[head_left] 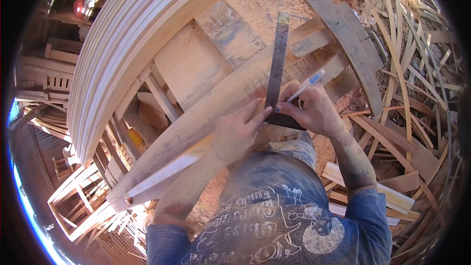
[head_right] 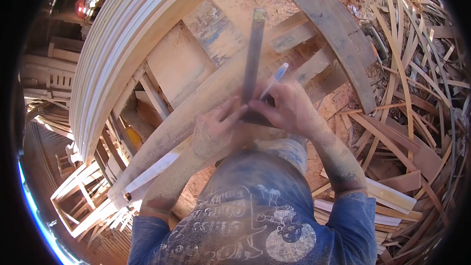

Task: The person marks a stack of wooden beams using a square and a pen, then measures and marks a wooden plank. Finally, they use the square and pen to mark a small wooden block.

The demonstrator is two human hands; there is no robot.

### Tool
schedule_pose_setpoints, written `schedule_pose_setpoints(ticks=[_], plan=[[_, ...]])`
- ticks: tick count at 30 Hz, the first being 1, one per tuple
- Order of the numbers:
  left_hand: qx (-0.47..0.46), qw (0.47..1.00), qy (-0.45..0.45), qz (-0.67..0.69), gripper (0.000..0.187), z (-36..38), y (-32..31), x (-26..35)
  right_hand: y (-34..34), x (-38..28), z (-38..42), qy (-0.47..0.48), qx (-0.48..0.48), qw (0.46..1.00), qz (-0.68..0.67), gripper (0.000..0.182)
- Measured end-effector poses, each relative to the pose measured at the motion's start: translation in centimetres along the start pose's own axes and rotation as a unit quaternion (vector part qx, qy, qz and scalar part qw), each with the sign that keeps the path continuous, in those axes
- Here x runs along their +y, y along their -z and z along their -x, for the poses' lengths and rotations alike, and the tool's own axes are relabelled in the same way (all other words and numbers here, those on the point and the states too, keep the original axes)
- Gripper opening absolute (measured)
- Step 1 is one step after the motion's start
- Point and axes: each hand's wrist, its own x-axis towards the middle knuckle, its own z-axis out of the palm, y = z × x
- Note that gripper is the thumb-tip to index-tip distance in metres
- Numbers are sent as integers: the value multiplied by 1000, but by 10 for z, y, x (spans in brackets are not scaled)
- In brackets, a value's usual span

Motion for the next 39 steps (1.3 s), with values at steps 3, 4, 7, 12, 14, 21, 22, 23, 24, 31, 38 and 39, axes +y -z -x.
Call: schedule_pose_setpoints(ticks=[3, 4, 7, 12, 14, 21, 22, 23, 24, 31, 38, 39], plan=[[5, 1000, 2, 7, 45, 0, 2, 1, -2, 5, -7, -51, 72, 994, -61, 9], [7, 1000, 1, 6, 45, 1, 0, 1, -4, 6, -9, -76, 112, 986, -96, 9], [9, 1000, -3, 2, 45, 0, 2, 1, -10, 9, -13, -62, 202, 970, -116, 9], [-6, 1000, 6, 7, 50, 3, 1, 0, -11, 1, 3, -14, 136, 991, -11, 12], [-5, 1000, 8, 16, 53, 3, 0, 0, -15, -1, 7, 5, 110, 994, 20, 13], [-17, 1000, 11, 22, 56, 4, 1, -1, -15, 0, 0, -53, 63, 996, -37, 14], [-19, 1000, 13, 19, 56, 4, 1, -1, -12, -3, -6, -85, 77, 992, -61, 15], [-22, 999, 15, 18, 56, 4, 1, 0, -9, -4, -9, -117, 89, 985, -85, 15], [-24, 1000, 16, 10, 55, 5, 0, 0, -8, -1, -11, -87, 138, 981, -108, 15], [-10, 999, 26, 33, 51, 5, 5, 3, -6, -8, 39, 113, 113, 968, 192, 12], [170, 970, 170, 48, 61, 65, 20, 54, -43, -16, 62, 177, -12, 970, 166, 24], [162, 945, 246, 142, 61, 94, 15, 65, -58, -28, 60, 216, 1, 966, 140, 25]])
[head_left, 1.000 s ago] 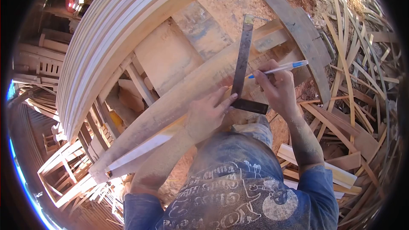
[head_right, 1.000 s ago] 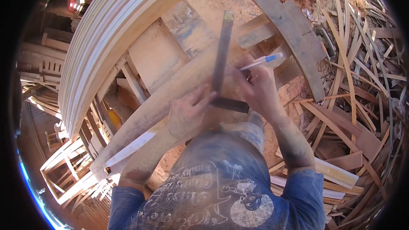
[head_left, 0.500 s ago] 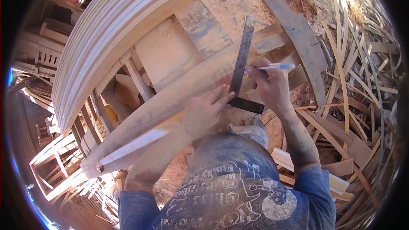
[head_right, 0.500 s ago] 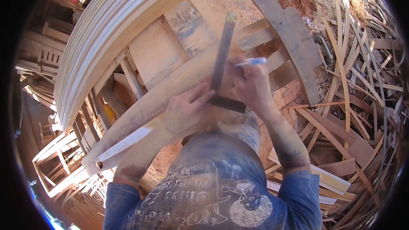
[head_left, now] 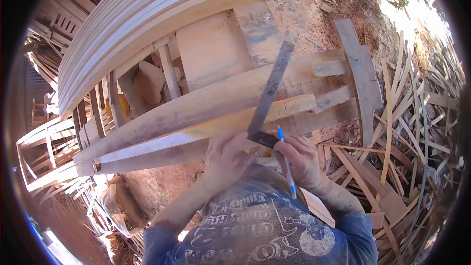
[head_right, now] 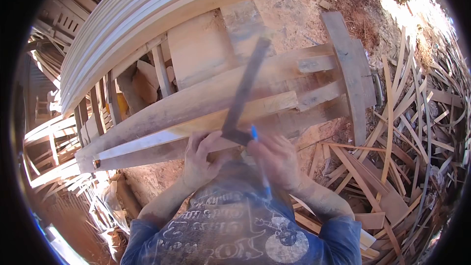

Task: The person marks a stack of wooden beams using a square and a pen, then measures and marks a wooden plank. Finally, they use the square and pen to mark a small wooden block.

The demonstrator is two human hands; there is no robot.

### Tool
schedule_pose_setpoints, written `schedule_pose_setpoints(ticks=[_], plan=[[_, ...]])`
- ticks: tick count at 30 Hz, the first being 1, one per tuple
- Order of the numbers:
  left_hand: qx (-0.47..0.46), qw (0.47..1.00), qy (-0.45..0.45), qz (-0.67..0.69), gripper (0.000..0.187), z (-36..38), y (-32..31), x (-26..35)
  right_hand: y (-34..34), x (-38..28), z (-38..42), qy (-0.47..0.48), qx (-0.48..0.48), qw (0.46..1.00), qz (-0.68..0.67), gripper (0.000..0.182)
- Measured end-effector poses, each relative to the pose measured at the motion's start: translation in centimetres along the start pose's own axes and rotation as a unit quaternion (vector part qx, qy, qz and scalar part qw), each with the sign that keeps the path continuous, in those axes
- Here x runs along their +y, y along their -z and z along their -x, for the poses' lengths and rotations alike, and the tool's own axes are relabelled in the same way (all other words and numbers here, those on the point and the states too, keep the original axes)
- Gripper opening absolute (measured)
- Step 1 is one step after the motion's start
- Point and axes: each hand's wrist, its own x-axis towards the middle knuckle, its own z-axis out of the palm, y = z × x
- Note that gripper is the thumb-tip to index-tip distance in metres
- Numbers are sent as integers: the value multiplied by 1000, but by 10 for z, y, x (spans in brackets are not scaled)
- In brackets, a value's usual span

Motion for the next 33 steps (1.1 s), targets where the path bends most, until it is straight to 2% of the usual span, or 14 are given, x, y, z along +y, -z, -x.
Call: schedule_pose_setpoints(ticks=[1, 2, 4, 7, 8, 11, 14, 17, 20, 23, 26, 29, 32, 33], plan=[[-14, 992, 94, 78, 62, 26, 2, -8, -12, -13, -9, 39, 23, 999, -21, 26], [43, 963, 175, 200, 58, 39, 6, -11, -26, -25, -18, 55, -5, 998, -34, 25], [167, 829, 322, 425, 52, 64, 18, -19, -54, -50, -37, 96, -72, 990, -68, 27], [288, 698, 337, 562, 48, 93, 60, -30, -105, -82, -63, 162, -124, 971, -124, 31], [280, 709, 291, 578, 40, 110, 64, -43, -123, -98, -75, 179, -130, 966, -133, 32], [312, 713, 346, 523, 32, 149, 96, -67, -189, -147, -107, 244, -153, 944, -163, 32], [431, 620, 295, 586, 25, 179, 153, -102, -265, -205, -130, 305, -166, 926, -146, 29], [485, 562, 294, 602, 35, 240, 187, -168, -343, -265, -144, 332, -208, 910, -137, 29], [494, 563, 297, 593, 38, 291, 231, -234, -395, -314, -163, 273, -304, 902, -141, 25], [518, 563, 289, 575, 33, 324, 276, -297, -434, -326, -188, 97, -304, 937, -145, 17], [518, 562, 297, 573, 36, 339, 300, -356, -457, -323, -212, -17, -267, 933, -238, 17], [523, 557, 283, 580, 36, 339, 307, -396, -478, -327, -245, -23, -284, 931, -226, 18], [527, 630, 279, 498, 34, 338, 300, -427, -517, -362, -264, -32, -288, 903, -318, 18], [529, 616, 279, 512, 34, 337, 301, -430, -527, -370, -270, -31, -288, 892, -346, 18]])
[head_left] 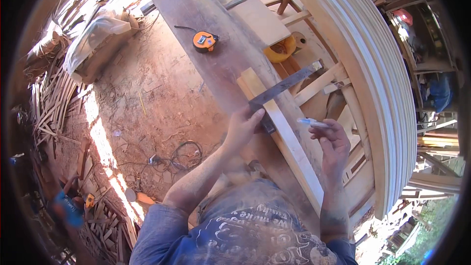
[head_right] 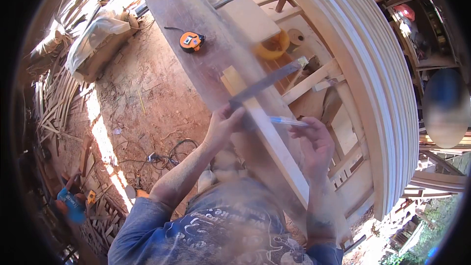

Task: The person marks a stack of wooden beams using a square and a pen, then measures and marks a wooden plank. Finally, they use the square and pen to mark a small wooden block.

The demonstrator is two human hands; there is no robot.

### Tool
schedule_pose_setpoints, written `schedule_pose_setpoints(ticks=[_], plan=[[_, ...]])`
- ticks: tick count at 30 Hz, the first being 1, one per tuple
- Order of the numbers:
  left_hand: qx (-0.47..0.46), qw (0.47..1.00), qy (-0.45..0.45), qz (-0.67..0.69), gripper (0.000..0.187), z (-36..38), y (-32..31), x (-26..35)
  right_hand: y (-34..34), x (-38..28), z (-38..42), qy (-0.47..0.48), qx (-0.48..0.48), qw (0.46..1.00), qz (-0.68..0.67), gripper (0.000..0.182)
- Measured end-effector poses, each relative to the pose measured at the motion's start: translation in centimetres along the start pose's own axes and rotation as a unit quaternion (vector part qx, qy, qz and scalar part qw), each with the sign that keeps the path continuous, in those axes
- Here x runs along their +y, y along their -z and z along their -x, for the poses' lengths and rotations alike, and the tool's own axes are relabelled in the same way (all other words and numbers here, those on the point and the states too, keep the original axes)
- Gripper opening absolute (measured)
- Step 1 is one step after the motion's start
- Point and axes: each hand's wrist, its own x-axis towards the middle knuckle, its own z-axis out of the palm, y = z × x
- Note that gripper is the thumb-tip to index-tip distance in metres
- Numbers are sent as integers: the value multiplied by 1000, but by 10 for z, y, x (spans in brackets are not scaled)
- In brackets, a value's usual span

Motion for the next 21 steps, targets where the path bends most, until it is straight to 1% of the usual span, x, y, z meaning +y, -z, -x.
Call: schedule_pose_setpoints(ticks=[2, 5, 6, 8, 10, 12, 14, 17, 18, 21], plan=[[11, 999, 24, 30, 32, 2, -7, 11, 3, 6, -17, -51, -36, 998, -21, 17], [42, 999, 27, 7, 26, 7, -15, 31, 7, 15, -48, -111, -87, 988, -69, 15], [48, 998, 42, 4, 26, 8, -17, 37, 5, 18, -58, -131, -103, 982, -86, 14], [59, 995, 79, 2, 25, 8, -20, 45, -11, 17, -73, -120, -98, 988, -3, 14], [56, 995, 84, -4, 26, 6, -18, 42, -36, 27, -83, -84, -90, 991, 45, 14], [56, 995, 80, -22, 26, 4, -16, 38, -67, 43, -92, -12, -75, 996, 56, 16], [59, 994, 70, -51, 26, 5, -16, 35, -83, 54, -99, 28, -118, 988, 97, 17], [76, 989, 124, 24, 24, 6, -20, 47, -91, 64, -112, 65, -174, 966, 178, 16], [77, 988, 130, 30, 23, 6, -20, 50, -93, 66, -115, 74, -192, 956, 208, 15], [81, 985, 148, 31, 23, 6, -20, 57, -91, 75, -113, 109, -200, 951, 211, 11]])
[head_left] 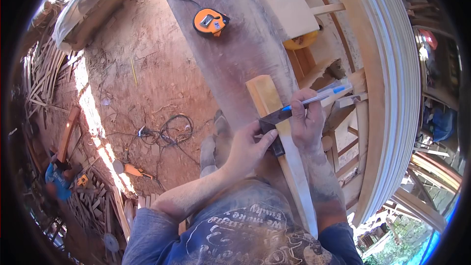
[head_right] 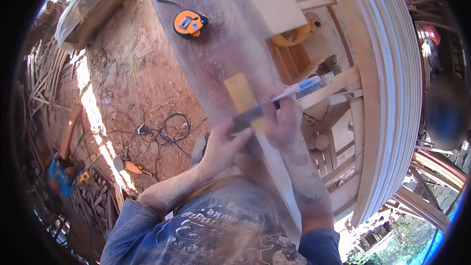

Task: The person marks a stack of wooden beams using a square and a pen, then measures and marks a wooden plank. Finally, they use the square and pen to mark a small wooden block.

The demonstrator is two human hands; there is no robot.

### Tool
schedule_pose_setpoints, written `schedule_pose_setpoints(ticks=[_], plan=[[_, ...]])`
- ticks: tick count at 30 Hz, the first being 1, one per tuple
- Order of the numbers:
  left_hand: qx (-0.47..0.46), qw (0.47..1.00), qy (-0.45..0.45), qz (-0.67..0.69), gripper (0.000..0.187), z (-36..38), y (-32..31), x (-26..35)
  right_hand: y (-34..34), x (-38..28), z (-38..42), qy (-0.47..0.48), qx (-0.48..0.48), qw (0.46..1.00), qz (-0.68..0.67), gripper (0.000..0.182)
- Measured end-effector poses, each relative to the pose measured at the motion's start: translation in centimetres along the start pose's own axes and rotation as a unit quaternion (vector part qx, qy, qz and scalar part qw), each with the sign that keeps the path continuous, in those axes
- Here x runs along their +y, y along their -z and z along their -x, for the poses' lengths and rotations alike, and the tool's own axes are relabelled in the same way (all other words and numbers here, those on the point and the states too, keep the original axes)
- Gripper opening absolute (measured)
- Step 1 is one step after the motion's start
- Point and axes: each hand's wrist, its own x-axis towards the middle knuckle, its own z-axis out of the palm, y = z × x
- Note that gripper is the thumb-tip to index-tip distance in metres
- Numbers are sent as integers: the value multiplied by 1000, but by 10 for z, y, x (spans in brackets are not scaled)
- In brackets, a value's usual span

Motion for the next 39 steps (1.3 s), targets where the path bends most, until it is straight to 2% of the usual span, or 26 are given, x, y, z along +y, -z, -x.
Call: schedule_pose_setpoints(ticks=[3, 12, 15, 18, 21, 24, 27, 30, 32, 33, 35, 38, 39], plan=[[4, 1000, 3, -14, 24, -1, 0, -1, -3, 17, 4, 62, 13, 997, 36, 19], [-3, 999, 4, 38, 24, -2, -2, -6, -3, 17, -1, 101, -9, 993, 53, 19], [-4, 999, 3, 49, 24, -2, -2, -9, -2, 3, -3, 78, -57, 993, 73, 20], [-1, 999, -1, 35, 25, -2, -2, -10, -4, 0, -4, 89, -61, 991, 79, 21], [3, 1000, -6, 25, 25, -1, -1, -7, -5, 9, 3, 6, 6, 1000, 18, 19], [4, 999, -13, 29, 24, -1, -3, -8, -5, 6, 3, 14, -39, 999, 16, 17], [3, 1000, 6, 16, 23, -1, -2, -4, -5, 1, 0, 46, -44, 997, 54, 15], [6, 1000, 26, 12, 23, 2, -2, 2, 3, 12, -6, 87, 60, 987, 121, 7], [12, 999, 19, 24, 23, 2, -4, 1, 15, 12, -10, 103, 86, 970, 203, 11], [20, 999, -14, 21, 23, 1, -5, -2, 22, 13, -11, 112, 100, 958, 244, 14], [38, 996, -78, 15, 23, -1, -5, -12, 22, 11, -6, 8, 122, 978, 171, 15], [63, 992, -111, -4, 25, -4, -6, -16, 21, -13, -10, -68, 92, 974, 196, 21], [58, 989, -125, -60, 26, -1, -6, -13, 19, -23, -11, -90, 75, 971, 206, 23]])
